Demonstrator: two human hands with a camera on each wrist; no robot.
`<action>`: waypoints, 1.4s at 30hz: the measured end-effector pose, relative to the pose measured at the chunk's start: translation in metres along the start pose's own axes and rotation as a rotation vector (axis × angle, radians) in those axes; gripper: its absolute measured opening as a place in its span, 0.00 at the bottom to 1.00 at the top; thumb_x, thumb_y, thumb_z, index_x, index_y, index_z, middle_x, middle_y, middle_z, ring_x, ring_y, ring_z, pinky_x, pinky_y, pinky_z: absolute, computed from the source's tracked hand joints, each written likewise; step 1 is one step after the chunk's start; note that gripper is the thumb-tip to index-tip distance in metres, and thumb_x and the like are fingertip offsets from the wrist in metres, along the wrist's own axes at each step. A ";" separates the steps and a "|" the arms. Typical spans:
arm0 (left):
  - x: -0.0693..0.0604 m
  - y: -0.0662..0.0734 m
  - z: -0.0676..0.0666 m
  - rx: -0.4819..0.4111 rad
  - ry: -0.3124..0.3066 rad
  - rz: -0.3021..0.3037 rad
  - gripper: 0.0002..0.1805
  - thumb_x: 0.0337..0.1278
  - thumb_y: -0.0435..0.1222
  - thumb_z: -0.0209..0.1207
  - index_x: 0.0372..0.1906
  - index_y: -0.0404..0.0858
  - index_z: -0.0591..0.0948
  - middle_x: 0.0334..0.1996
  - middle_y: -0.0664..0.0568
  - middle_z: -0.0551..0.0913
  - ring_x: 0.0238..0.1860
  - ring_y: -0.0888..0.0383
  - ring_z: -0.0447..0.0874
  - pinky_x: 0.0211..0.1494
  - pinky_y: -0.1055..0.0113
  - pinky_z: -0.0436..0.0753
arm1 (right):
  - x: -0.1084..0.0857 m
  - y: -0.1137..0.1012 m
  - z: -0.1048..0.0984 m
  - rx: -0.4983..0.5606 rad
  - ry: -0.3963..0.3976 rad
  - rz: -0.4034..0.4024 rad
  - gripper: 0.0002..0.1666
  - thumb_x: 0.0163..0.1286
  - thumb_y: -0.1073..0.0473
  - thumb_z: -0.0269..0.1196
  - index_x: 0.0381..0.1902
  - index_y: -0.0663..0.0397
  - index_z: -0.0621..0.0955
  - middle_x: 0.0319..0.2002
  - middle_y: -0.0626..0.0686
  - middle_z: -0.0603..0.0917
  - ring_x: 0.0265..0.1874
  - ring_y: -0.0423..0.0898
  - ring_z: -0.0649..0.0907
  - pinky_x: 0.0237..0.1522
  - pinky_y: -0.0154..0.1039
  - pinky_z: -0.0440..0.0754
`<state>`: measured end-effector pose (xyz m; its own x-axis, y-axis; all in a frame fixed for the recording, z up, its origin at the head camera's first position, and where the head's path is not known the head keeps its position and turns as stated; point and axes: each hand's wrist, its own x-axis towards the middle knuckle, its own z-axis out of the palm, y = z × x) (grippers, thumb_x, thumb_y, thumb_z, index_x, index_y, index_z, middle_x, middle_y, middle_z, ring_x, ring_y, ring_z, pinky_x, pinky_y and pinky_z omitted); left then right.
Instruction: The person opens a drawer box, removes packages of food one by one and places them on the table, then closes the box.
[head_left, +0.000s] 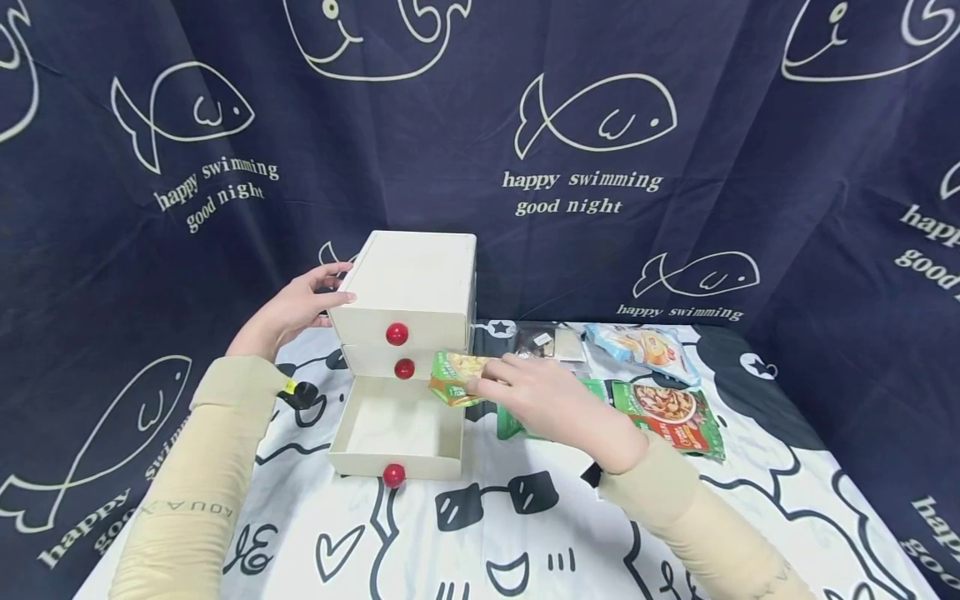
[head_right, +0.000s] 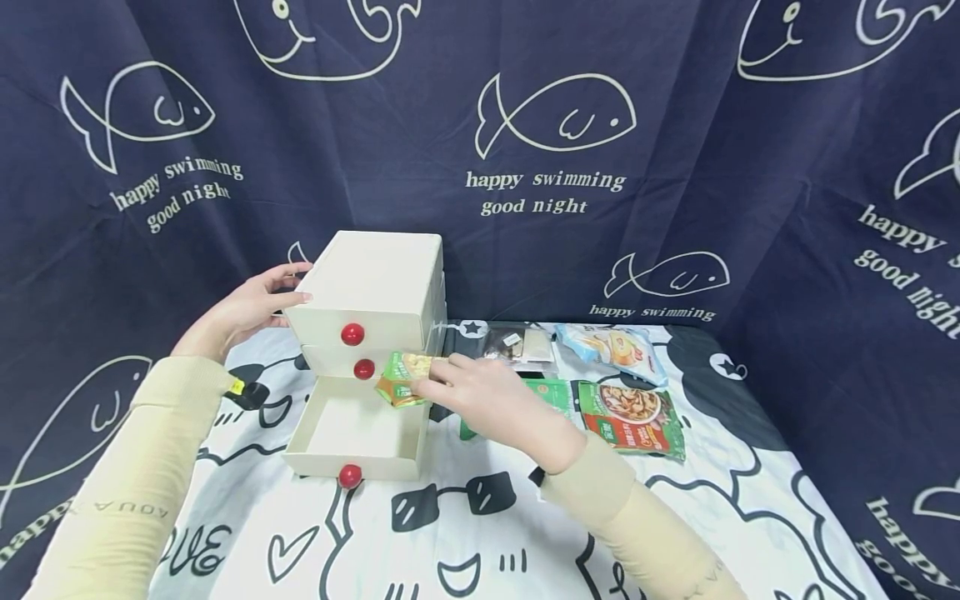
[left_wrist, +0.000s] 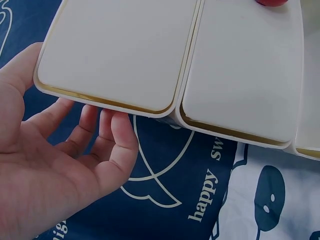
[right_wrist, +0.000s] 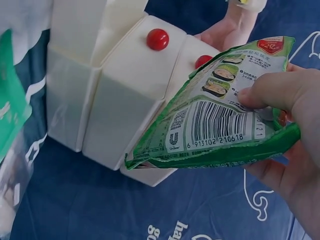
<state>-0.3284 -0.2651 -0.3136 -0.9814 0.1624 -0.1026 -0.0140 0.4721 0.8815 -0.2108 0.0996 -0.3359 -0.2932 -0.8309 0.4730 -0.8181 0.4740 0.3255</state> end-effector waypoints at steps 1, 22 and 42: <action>0.000 0.000 0.000 0.002 0.001 -0.001 0.41 0.59 0.45 0.61 0.73 0.49 0.55 0.68 0.41 0.55 0.60 0.44 0.65 0.58 0.49 0.74 | -0.002 0.001 0.000 -0.002 0.005 -0.004 0.21 0.56 0.67 0.66 0.45 0.41 0.77 0.39 0.45 0.78 0.34 0.44 0.79 0.26 0.36 0.76; 0.000 0.000 0.000 -0.004 0.007 -0.002 0.40 0.59 0.44 0.62 0.73 0.49 0.56 0.68 0.40 0.56 0.60 0.44 0.65 0.56 0.50 0.75 | -0.049 0.005 0.010 -0.040 -0.037 0.004 0.22 0.54 0.67 0.65 0.45 0.42 0.78 0.36 0.45 0.76 0.33 0.42 0.77 0.18 0.35 0.71; 0.002 -0.001 -0.001 -0.003 0.004 -0.011 0.40 0.59 0.45 0.61 0.73 0.50 0.56 0.68 0.42 0.56 0.61 0.45 0.65 0.56 0.51 0.75 | -0.092 -0.013 0.040 -0.012 -0.150 0.007 0.29 0.42 0.71 0.67 0.44 0.44 0.76 0.36 0.46 0.76 0.34 0.44 0.78 0.25 0.39 0.78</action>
<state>-0.3302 -0.2665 -0.3141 -0.9818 0.1542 -0.1105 -0.0253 0.4710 0.8818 -0.1929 0.1578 -0.4159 -0.3705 -0.8614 0.3475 -0.8099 0.4828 0.3331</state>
